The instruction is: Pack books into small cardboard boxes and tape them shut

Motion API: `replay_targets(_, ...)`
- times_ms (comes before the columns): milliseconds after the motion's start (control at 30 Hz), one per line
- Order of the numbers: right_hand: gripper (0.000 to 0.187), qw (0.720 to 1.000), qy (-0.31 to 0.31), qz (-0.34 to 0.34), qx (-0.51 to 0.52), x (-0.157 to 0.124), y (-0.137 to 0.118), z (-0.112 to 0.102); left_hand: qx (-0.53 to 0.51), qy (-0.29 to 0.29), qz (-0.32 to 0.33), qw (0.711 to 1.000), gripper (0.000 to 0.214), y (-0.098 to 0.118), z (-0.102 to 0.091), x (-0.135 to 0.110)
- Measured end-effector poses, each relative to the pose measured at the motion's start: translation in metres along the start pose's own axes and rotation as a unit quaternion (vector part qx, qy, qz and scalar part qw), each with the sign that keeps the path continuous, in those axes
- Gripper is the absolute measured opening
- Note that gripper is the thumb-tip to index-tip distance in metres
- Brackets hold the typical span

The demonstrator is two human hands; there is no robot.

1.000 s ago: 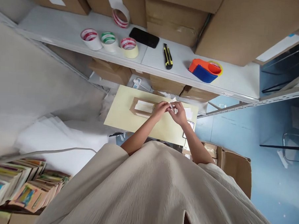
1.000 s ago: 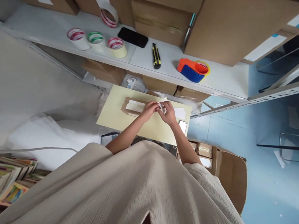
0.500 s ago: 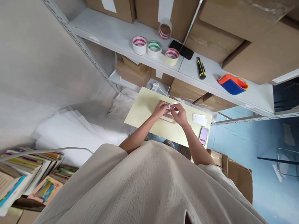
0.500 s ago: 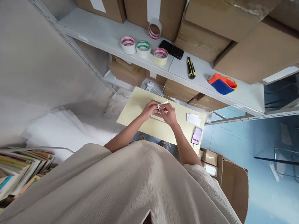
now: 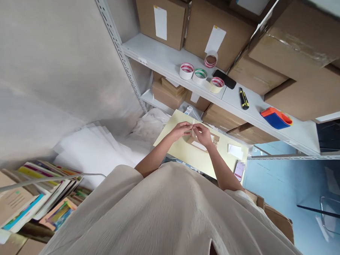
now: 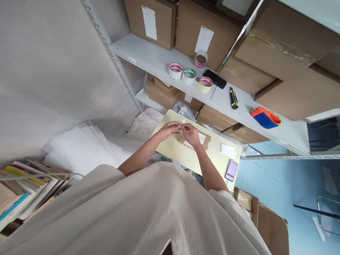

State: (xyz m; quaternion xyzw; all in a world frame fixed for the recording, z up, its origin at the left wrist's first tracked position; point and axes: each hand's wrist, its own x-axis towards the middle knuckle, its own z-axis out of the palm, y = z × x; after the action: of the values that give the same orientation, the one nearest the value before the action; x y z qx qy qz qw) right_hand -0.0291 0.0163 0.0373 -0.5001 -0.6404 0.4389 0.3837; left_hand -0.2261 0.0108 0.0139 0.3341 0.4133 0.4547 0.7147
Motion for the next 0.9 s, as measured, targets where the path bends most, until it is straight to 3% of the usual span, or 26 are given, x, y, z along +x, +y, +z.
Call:
replay_targets(300, 0.057, 0.999, 0.0, 0.044, 0.011, 0.007, -0.012, 0.004, 0.009, -0.003, 0.033, 0.999, 0.05, 0.003, -0.001, 0.003)
replay_targets(500, 0.054, 0.996, -0.003, 0.089, 0.012, 0.006, -0.002, -0.002, 0.036, -0.023, 0.016, 0.999, 0.042, 0.0, 0.003, 0.004)
replay_targets(567, 0.05, 0.994, 0.001, 0.106, 0.009, 0.005, 0.003, -0.005, 0.042, -0.004, 0.012, 0.999, 0.036, -0.002, 0.003, 0.006)
replay_targets(700, 0.042, 0.991, 0.037, 0.125, 0.0, 0.008, 0.013, -0.012, 0.063, 0.088, 0.017, 0.994, 0.021, -0.009, -0.006, 0.01)
replay_targets(900, 0.041, 0.986, 0.059, 0.158, -0.012, 0.014, 0.025, -0.029, 0.141, 0.161, 0.03, 0.976, 0.012, -0.015, -0.042, 0.006)
